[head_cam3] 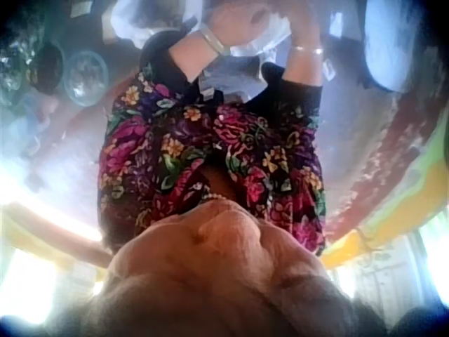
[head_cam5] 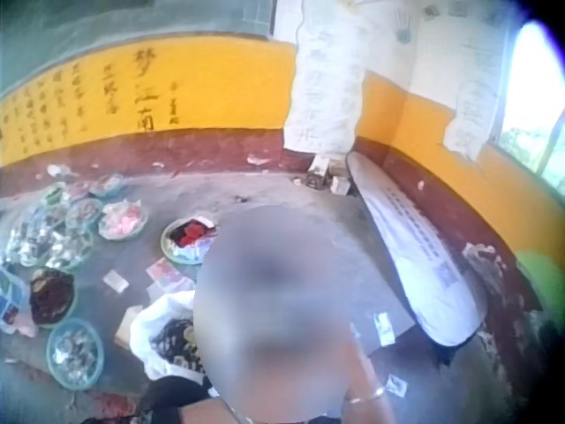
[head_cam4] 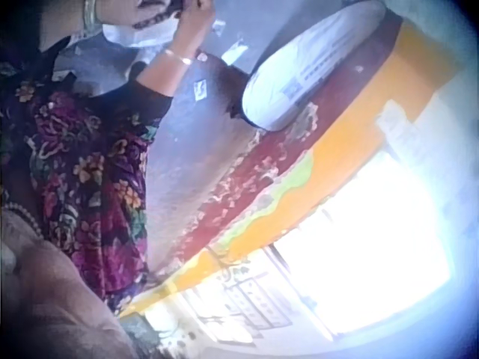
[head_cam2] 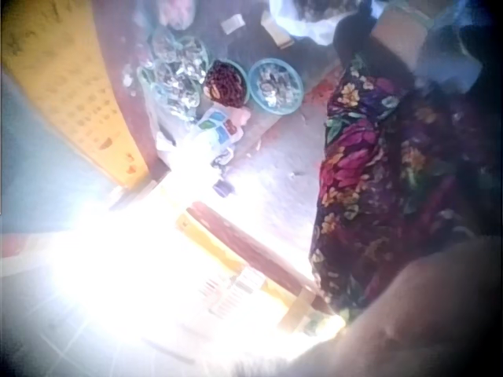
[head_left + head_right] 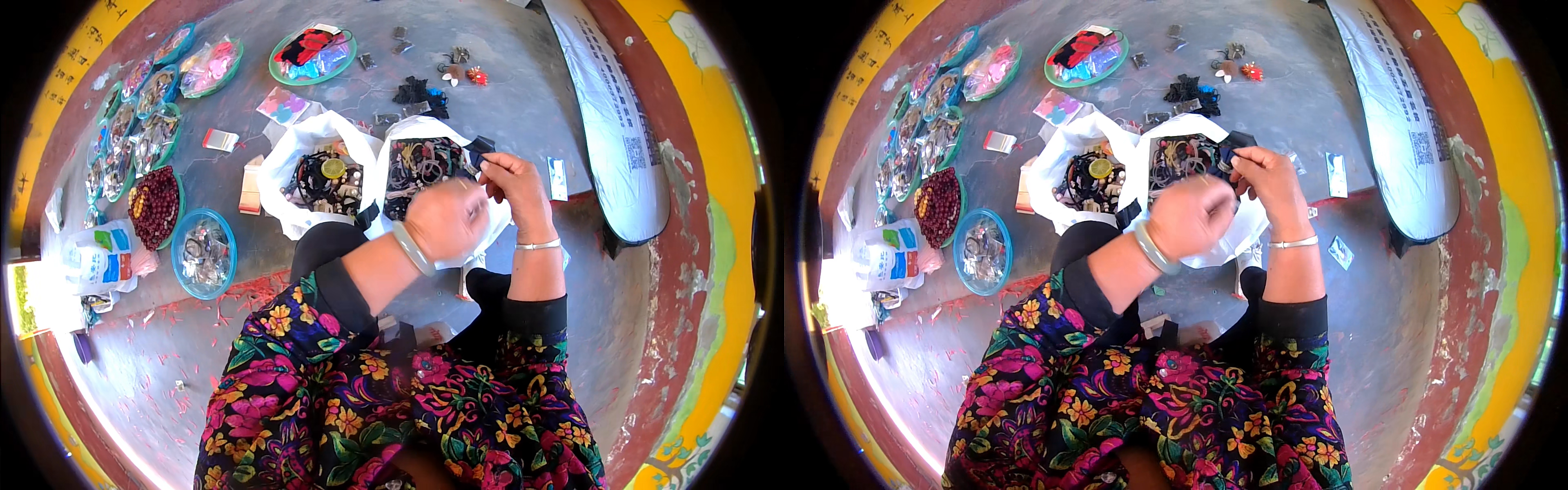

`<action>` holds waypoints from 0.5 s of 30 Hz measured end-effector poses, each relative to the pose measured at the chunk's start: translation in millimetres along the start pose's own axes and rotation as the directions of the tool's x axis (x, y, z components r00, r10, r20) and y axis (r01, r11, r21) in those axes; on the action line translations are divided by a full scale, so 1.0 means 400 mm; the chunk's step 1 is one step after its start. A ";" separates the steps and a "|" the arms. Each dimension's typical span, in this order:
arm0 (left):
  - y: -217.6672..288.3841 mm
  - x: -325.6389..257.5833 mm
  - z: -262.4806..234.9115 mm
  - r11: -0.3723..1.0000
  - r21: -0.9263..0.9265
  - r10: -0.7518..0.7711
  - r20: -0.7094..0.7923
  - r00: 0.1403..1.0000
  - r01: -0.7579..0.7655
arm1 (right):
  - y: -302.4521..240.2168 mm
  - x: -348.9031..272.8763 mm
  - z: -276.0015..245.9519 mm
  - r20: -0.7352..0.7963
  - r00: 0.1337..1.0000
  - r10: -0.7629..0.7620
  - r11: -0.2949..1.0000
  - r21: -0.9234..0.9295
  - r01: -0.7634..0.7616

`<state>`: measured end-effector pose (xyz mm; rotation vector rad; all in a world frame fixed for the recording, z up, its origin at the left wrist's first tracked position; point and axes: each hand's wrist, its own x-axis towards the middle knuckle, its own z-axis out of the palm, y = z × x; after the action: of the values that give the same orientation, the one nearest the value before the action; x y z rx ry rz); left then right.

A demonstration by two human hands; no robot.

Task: The person sits on the floor and sorts through various craft supplies, including beads, hair ties, and small plastic bags. They pick up items from a white bag, examine them, and place them into different containers or back into the bag.

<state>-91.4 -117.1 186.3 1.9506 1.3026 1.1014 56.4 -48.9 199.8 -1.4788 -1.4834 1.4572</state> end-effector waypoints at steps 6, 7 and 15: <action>-0.062 0.065 -0.036 0.899 -0.379 -0.264 -0.068 0.962 0.220 | -0.013 -0.002 0.006 -0.030 0.999 0.023 0.944 0.331 -0.011; -0.058 0.070 -0.043 0.955 -0.208 -0.232 -0.076 0.970 0.213 | -0.017 -0.005 0.007 -0.033 0.999 0.017 0.928 0.374 -0.004; -0.088 0.087 -0.072 0.549 -0.738 -0.368 0.210 0.906 0.394 | -0.045 -0.013 0.020 0.027 0.995 -0.092 0.903 0.422 0.072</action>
<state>-126.0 -71.3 184.8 0.9665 0.9238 1.1273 44.7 -52.3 216.1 -1.1116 -1.1434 1.6425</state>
